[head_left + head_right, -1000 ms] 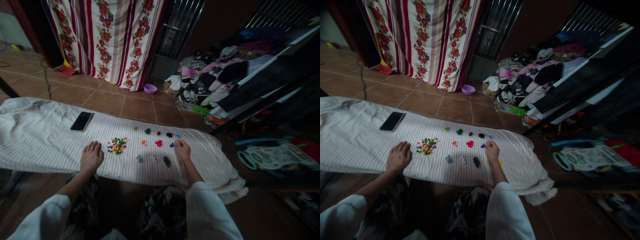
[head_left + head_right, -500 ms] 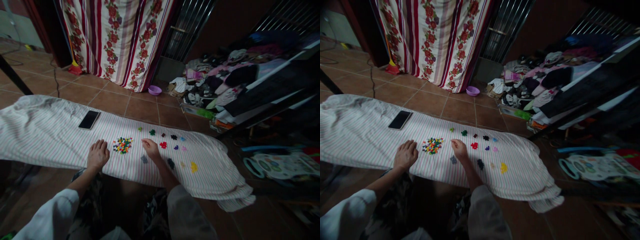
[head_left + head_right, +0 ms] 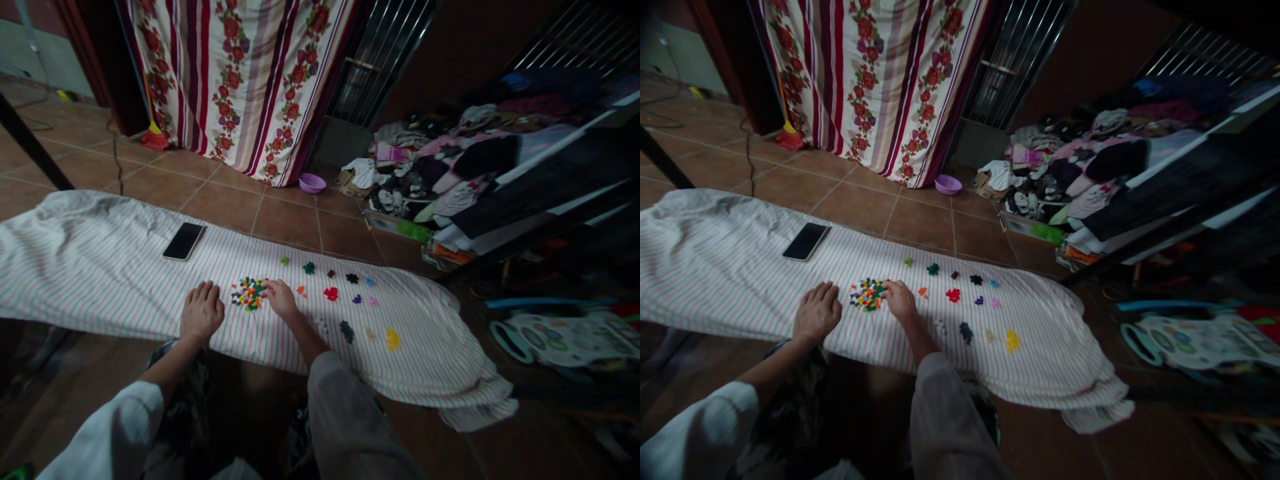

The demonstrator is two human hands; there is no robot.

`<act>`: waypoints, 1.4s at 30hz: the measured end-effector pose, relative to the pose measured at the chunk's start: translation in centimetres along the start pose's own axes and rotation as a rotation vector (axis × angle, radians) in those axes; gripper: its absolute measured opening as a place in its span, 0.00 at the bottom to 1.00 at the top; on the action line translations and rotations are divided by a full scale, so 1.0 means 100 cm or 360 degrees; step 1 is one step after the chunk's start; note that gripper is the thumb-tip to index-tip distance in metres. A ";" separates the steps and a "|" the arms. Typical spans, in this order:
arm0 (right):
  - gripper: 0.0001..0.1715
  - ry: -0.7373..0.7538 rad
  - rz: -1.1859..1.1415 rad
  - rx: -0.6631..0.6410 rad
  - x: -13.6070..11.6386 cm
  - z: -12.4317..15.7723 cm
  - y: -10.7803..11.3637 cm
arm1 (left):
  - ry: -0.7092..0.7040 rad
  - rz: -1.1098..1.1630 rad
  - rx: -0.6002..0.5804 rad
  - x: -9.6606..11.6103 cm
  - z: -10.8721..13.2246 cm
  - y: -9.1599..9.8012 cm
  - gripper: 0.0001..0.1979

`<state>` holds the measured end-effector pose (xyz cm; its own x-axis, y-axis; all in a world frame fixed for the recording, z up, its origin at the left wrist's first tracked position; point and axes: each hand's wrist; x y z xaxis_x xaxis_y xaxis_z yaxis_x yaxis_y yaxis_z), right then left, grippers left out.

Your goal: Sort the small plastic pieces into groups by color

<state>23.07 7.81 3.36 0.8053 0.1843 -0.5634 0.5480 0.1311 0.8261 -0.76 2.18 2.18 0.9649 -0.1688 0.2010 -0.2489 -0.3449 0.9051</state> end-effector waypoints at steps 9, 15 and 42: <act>0.19 -0.0053 0.0011 -0.0058 -0.003 0.000 0.002 | 0.0023 0.0042 -0.0033 0.000 0.000 -0.001 0.19; 0.18 -0.0028 0.0000 -0.0044 -0.001 0.002 -0.001 | -0.0039 -0.0041 0.0008 -0.001 0.001 0.000 0.18; 0.07 -0.0165 -0.0633 0.0194 0.016 0.002 0.012 | -0.0020 0.0026 0.0015 -0.002 0.001 -0.001 0.19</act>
<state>25.05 8.11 3.44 0.5409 0.0431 -0.8400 0.8382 0.0553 0.5426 -0.88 2.16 2.02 0.9597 -0.1860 0.2108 -0.2652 -0.3504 0.8982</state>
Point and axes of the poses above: each hand's wrist, its own z-axis away from the middle knuckle, its own y-axis out of the back of the hand, x = y × z, and after that the axes turned 7 degrees about -x, right-handed
